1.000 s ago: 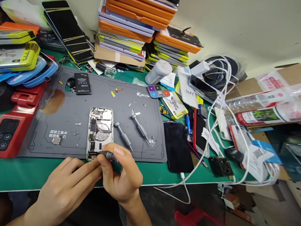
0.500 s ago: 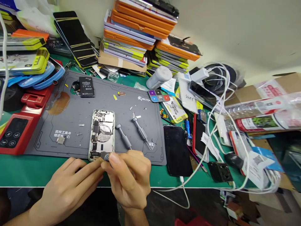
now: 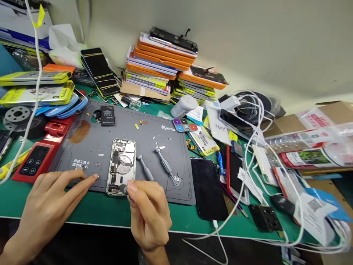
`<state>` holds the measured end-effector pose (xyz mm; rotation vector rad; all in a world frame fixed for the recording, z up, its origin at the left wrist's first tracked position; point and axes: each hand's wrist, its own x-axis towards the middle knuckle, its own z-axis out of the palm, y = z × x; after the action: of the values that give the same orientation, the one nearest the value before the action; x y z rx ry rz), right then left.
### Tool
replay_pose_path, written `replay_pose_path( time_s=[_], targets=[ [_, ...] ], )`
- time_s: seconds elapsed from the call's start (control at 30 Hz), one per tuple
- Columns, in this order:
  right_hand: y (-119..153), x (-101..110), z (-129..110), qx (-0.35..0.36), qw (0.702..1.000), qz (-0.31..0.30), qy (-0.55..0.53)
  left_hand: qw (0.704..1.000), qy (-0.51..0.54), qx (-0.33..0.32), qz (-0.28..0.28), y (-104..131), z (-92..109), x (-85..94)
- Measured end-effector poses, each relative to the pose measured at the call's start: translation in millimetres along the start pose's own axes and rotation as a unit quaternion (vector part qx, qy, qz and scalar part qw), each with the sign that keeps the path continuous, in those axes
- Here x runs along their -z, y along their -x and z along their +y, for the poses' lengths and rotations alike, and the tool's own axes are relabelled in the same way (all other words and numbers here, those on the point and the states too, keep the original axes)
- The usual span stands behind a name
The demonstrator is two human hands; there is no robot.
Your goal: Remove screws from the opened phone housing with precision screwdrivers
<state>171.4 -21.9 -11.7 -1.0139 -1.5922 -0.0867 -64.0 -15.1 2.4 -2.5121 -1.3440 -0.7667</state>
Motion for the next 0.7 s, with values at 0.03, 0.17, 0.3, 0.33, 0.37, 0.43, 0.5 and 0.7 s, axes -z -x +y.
replay_pose_path(
  time_s=[0.03, 0.17, 0.3, 0.33, 0.37, 0.43, 0.5, 0.7],
  targets=[
    [1, 0, 0, 0.000, 1.000, 0.003, 0.001, 1.000, -0.001, -0.008, -0.004, 0, 0, -1.1],
    [4, 2, -1, 0.008, 1.000, 0.002, 0.005, 1.000, -0.018, -0.011, 0.006, 3, 3, -1.2],
    [8, 2, 1, 0.029, 1.000, -0.003, 0.008, 0.999, -0.042, -0.015, 0.018, 8, 3, -0.6],
    [9, 1, 2, 0.032, 0.999, -0.018, 0.006, 0.999, -0.043, -0.016, 0.019, 9, 3, -1.2],
    [10, 0, 3, 0.036, 0.999, -0.034, 0.000, 0.999, -0.043, -0.016, 0.019, 10, 3, -2.0],
    [11, -3, 4, 0.042, 0.998, -0.052, -0.016, 0.999, -0.043, -0.014, 0.022, 11, 3, -4.0],
    [10, -6, 2, 0.025, 0.998, -0.039, -0.045, 0.999, -0.043, -0.009, 0.029, 12, 3, -5.7],
    [2, -21, -16, -0.133, 0.974, -0.052, -0.179, 0.999, -0.007, 0.009, 0.040, 8, 2, -5.1]
  ],
)
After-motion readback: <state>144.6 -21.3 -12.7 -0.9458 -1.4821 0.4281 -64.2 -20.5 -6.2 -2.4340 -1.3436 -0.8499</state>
